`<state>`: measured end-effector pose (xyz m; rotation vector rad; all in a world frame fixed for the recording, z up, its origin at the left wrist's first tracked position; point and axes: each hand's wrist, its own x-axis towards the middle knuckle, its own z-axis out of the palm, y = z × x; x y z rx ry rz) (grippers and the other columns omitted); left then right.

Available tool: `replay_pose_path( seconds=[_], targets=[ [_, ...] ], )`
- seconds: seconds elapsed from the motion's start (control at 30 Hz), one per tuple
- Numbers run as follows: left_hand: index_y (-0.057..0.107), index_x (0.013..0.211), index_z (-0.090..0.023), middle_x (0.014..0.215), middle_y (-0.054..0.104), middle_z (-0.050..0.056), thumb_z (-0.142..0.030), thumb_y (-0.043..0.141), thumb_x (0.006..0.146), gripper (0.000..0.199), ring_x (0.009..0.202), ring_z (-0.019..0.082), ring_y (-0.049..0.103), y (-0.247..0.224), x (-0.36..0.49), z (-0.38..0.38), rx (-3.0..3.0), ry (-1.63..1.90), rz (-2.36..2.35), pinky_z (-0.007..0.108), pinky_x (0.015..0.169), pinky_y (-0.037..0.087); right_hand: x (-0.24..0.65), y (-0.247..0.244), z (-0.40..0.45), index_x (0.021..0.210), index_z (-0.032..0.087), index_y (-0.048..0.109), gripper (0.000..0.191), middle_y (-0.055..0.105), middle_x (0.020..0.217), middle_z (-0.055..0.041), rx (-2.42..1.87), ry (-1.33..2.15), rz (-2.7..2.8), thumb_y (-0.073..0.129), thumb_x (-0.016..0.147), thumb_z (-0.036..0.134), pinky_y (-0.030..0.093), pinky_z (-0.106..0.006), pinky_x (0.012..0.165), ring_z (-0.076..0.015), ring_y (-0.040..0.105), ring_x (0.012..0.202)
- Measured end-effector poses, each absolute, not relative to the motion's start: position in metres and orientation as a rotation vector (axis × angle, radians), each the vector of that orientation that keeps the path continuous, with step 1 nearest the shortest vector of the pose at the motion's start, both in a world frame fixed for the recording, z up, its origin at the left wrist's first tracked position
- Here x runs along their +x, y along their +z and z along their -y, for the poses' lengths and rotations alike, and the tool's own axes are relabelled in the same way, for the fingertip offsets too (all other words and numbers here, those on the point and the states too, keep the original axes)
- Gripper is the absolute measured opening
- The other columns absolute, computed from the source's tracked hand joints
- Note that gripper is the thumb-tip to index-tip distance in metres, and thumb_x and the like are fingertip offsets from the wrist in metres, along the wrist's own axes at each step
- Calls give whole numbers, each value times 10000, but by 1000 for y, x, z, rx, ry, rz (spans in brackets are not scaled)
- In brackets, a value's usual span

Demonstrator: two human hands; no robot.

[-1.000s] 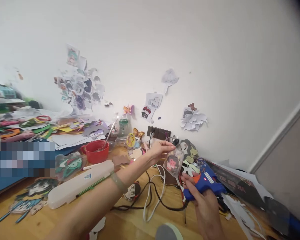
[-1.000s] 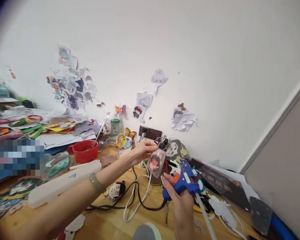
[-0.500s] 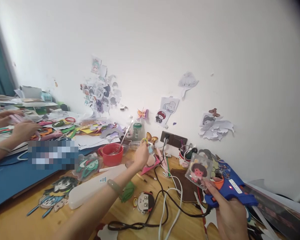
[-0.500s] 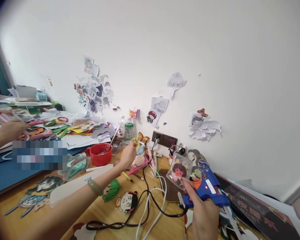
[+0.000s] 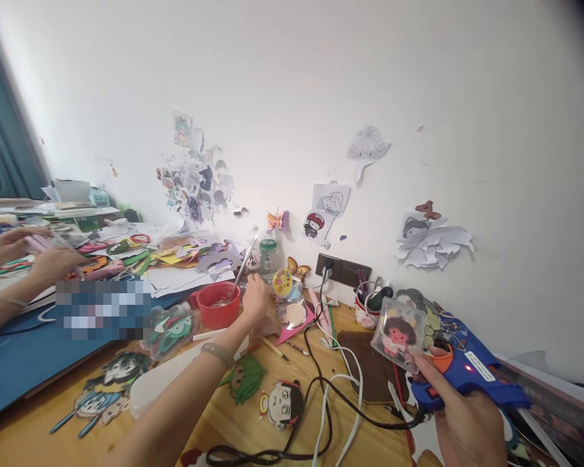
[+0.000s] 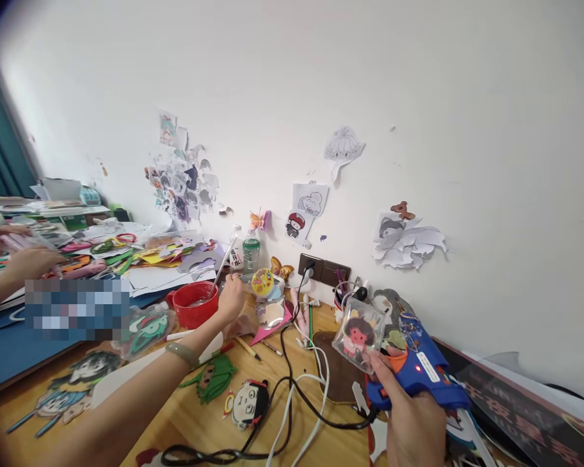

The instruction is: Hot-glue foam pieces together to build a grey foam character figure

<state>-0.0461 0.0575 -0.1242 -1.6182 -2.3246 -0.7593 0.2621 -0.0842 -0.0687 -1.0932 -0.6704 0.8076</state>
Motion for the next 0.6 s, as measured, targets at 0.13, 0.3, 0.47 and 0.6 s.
replay_pose_path(
  seconds=[0.13, 0.3, 0.47, 0.6],
  targets=[
    [504, 1132, -129, 1160, 507, 107, -283, 535, 861, 313, 1013, 233, 525, -144, -56, -68, -1603, -555, 2394, 433, 838, 460, 262, -69, 83, 823, 160, 648, 492, 650, 914, -28, -1093, 818, 669, 839, 386, 279, 469, -308, 868, -244, 562, 978],
    [502, 1137, -144, 1162, 510, 97, -289, 531, 863, 311, 1017, 234, 524, -147, -58, -80, -1622, -408, 2467, 449, 845, 453, 267, -73, 84, 795, 148, 646, 418, 657, 846, -28, -1065, 838, 645, 833, 440, 268, 496, -317, 833, -254, 577, 965],
    [502, 1133, -147, 1135, 523, 94, -300, 523, 867, 307, 980, 224, 540, -140, -57, -83, -1671, -366, 2509, 429, 810, 473, 270, -70, 86, 863, 115, 654, 527, 658, 962, -76, -1137, 839, 595, 836, 388, 255, 483, -332, 858, -277, 570, 983],
    [511, 1116, -140, 1110, 535, 92, -303, 522, 868, 297, 961, 219, 548, -129, -57, -83, -1733, -334, 2520, 418, 798, 478, 270, -68, 87, 918, 120, 637, 559, 672, 875, -65, -1068, 872, 610, 835, 424, 289, 474, -390, 870, -288, 591, 948]
  ],
)
